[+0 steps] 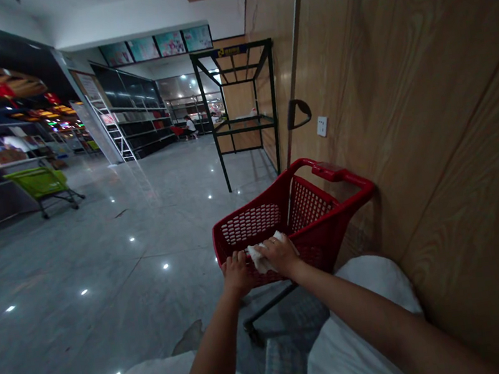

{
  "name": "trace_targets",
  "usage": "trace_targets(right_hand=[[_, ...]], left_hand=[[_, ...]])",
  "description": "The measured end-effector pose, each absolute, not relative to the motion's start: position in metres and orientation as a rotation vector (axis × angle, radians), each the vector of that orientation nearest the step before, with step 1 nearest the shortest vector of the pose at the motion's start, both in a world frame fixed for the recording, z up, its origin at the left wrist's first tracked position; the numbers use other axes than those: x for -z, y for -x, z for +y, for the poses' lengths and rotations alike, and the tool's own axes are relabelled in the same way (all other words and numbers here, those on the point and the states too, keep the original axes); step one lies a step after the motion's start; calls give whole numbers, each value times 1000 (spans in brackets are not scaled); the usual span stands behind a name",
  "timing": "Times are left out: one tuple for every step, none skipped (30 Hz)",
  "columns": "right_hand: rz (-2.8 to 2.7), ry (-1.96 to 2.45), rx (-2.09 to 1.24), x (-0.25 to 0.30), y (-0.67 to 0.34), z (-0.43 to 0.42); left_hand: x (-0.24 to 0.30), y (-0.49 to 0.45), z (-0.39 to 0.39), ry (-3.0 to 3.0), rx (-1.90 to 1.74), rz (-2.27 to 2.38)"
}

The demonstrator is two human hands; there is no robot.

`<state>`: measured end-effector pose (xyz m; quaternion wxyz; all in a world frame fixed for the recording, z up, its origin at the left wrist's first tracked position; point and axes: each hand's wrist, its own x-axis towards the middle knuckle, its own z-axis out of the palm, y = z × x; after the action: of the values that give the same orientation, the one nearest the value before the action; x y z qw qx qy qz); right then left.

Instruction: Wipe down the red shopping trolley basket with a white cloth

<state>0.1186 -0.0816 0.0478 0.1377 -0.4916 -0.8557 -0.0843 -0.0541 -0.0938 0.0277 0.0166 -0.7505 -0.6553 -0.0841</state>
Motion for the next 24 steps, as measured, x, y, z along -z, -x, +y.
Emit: trace_targets(right_hand=[[-2484,1428,281,-51,-135,-80],[-2484,1444,326,-55,-154,-78],[-2483,1458,377,-59,-175,-77],[-2478,1473,436,-64,-196,-76],[-2470,1487,503,-69,-216,-75],[-2467,1490,566,-74,-235,-74],[-2459,1495,619,-78,-251,-74],[-2451,1499,655,-81,-263,-74],[-2439,1510,672,-82,-271,-74],[-2414,1534,675,-83,-274,-75],[-2376,1568,667,-81,-273,-76],[-2327,1606,655,-79,-269,-77],[-2268,1642,641,-76,-263,-79],[-2209,1669,624,-73,-255,-80],[-2164,1683,601,-69,-246,-82],[-2144,1683,571,-66,-236,-83],[-2147,1676,535,-63,-225,-84],[-2169,1667,494,-61,-213,-85],[-2204,1656,453,-58,-200,-86],[-2244,1640,413,-56,-186,-87],[-2281,1622,376,-54,-171,-87],[-2310,1602,340,-52,-156,-88],[-2330,1582,304,-50,-141,-88],[-2345,1559,271,-49,-126,-89]], left_hand=[[-28,54,-94,2338,267,-2040],[-29,54,-94,2344,271,-2042],[-29,53,-93,2349,271,-2044],[-30,53,-93,2352,266,-2048],[-30,52,-93,2353,257,-2052],[-30,52,-92,2347,248,-2056],[-30,52,-92,2338,246,-2056],[-30,51,-91,2326,251,-2051],[-29,51,-91,2314,263,-2043],[-28,51,-90,2304,283,-2031],[-27,51,-89,2297,307,-2017],[-25,52,-88,2291,334,-2006],[-24,52,-87,2284,359,-1997],[-23,52,-86,2275,382,-1992],[-21,52,-86,2262,402,-1990],[-20,52,-85,2250,418,-1987],[-19,52,-84,2237,429,-1981],[-17,52,-83,2225,439,-1974],[-16,52,-83,2213,448,-1963],[-15,52,-83,2203,454,-1950],[-14,52,-83,2195,459,-1937],[-14,52,-84,2191,462,-1925],[-14,52,-85,2189,460,-1918],[-15,52,-86,2193,453,-1914]])
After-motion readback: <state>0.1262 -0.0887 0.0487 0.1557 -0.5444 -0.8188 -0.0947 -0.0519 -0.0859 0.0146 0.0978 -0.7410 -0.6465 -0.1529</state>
